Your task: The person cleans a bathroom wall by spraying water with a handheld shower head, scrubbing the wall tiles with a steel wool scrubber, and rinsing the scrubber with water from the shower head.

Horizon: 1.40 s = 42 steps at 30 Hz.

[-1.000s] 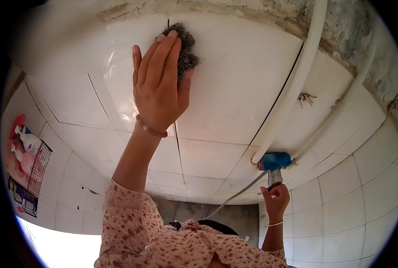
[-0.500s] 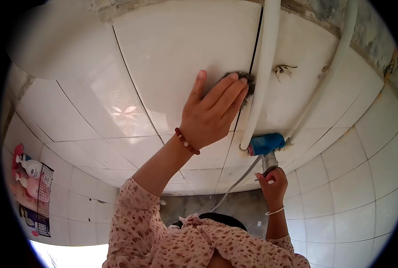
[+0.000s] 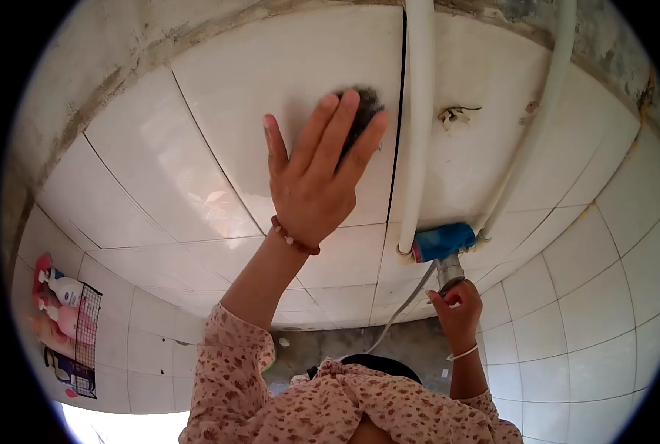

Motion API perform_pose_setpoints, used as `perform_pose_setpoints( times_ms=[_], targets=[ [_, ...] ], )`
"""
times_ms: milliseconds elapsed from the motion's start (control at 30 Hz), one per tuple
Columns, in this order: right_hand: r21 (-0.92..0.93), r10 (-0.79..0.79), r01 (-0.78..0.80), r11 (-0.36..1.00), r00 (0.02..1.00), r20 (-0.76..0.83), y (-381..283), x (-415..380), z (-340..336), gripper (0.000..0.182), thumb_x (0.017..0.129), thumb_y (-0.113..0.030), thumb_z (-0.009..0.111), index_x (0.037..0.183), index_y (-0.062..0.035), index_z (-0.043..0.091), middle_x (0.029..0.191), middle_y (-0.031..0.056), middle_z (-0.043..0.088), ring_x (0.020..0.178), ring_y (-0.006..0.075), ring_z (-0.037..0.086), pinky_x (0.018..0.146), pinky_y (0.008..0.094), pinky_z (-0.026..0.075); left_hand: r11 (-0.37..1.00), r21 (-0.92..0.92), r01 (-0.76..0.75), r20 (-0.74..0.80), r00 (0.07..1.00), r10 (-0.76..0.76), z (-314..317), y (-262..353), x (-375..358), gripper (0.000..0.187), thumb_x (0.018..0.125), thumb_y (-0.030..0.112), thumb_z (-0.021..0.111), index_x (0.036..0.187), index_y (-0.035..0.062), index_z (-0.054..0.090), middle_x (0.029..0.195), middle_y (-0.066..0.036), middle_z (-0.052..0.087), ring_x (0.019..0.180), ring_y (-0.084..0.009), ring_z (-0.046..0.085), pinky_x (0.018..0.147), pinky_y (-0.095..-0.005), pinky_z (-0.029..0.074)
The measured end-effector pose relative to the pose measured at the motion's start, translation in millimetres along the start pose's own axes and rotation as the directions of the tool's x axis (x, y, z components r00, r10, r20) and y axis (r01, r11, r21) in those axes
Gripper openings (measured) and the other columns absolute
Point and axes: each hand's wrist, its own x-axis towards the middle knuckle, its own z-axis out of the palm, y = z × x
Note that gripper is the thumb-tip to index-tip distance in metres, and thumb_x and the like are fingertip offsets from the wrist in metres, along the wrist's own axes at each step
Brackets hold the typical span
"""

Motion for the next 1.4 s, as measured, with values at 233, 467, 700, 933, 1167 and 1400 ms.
perform_pose_setpoints(
  times_ms=[233, 467, 700, 933, 1167, 1400],
  targets=[
    [0.062, 0.010, -0.009, 0.998, 1.000, -0.015, 12.8, -4.8, 6.4, 0.037, 0.067, -0.003, 0.086, 0.065, -0.0044, 0.049, 0.069, 0.0049, 0.052, 0.057, 0.0140, 0.051, 0.052, 0.0261, 0.041, 0.996, -0.016, -0.093, 0.025, 0.995, 0.093, 2.3, 9.9, 23.2, 0.041, 0.090, 0.008, 0.058, 0.130, 0.0151, 0.065, 0.140, -0.003, 0.058, 0.133, -0.0195, 0.051, 0.120, -0.0531, 0.020],
    [0.028, -0.034, 0.034, 0.999, 0.999, -0.018, 11.7, -3.2, 1.8, 0.037, 0.068, -0.006, 0.087, 0.066, -0.0050, 0.050, 0.070, 0.0058, 0.053, 0.054, 0.0148, 0.052, 0.051, 0.0266, 0.042, 0.997, 0.069, -0.030, -0.010, 0.999, 0.031, -9.5, -7.7, 43.1, 0.045, 0.087, 0.007, 0.064, 0.132, 0.0130, 0.063, 0.140, -0.003, 0.058, 0.132, -0.0191, 0.051, 0.120, -0.0565, 0.015],
    [0.088, 0.005, -0.003, 0.996, 1.000, -0.021, 9.9, -4.6, 6.8, 0.037, 0.069, -0.005, 0.086, 0.066, -0.0050, 0.049, 0.070, 0.0061, 0.052, 0.056, 0.0165, 0.052, 0.052, 0.0288, 0.042, 0.993, -0.031, -0.115, 0.081, 0.990, 0.117, 0.5, 8.2, 0.0, 0.039, 0.089, 0.009, 0.061, 0.128, 0.0116, 0.066, 0.138, -0.003, 0.059, 0.133, -0.0200, 0.051, 0.120, -0.0556, 0.018],
    [0.065, 0.007, -0.007, 0.998, 1.000, 0.001, 9.0, -2.1, 3.0, 0.038, 0.069, -0.007, 0.087, 0.065, -0.0044, 0.049, 0.069, 0.0058, 0.052, 0.055, 0.0152, 0.050, 0.051, 0.0271, 0.041, 0.975, -0.131, -0.178, 0.218, 0.954, 0.203, -1.7, 23.1, -148.8, 0.029, 0.092, 0.013, 0.060, 0.119, 0.0163, 0.073, 0.134, 0.002, 0.062, 0.129, -0.0144, 0.053, 0.119, -0.0580, 0.018],
    [0.050, 0.041, -0.040, 0.998, 0.999, -0.021, 14.1, -5.5, 7.9, 0.038, 0.068, -0.006, 0.088, 0.065, -0.0056, 0.050, 0.069, 0.0038, 0.052, 0.054, 0.0140, 0.045, 0.051, 0.0261, 0.039, 0.994, -0.032, 0.103, -0.009, 0.995, -0.103, -2.7, -24.5, -79.4, 0.044, 0.096, 0.018, 0.058, 0.137, 0.0022, 0.055, 0.148, -0.015, 0.048, 0.143, -0.0327, 0.038, 0.121, -0.0565, 0.009],
    [0.053, 0.076, -0.076, 0.996, 0.997, -0.003, 17.9, -4.0, 9.9, 0.038, 0.068, -0.007, 0.087, 0.066, -0.0055, 0.050, 0.070, 0.0036, 0.052, 0.055, 0.0131, 0.047, 0.052, 0.0258, 0.039, 0.983, -0.039, -0.180, 0.327, 0.927, 0.182, -3.8, 8.7, -248.8, 0.033, 0.096, 0.022, 0.060, 0.127, 0.0276, 0.067, 0.142, 0.009, 0.055, 0.138, -0.0113, 0.044, 0.120, -0.0572, 0.018]
  ],
)
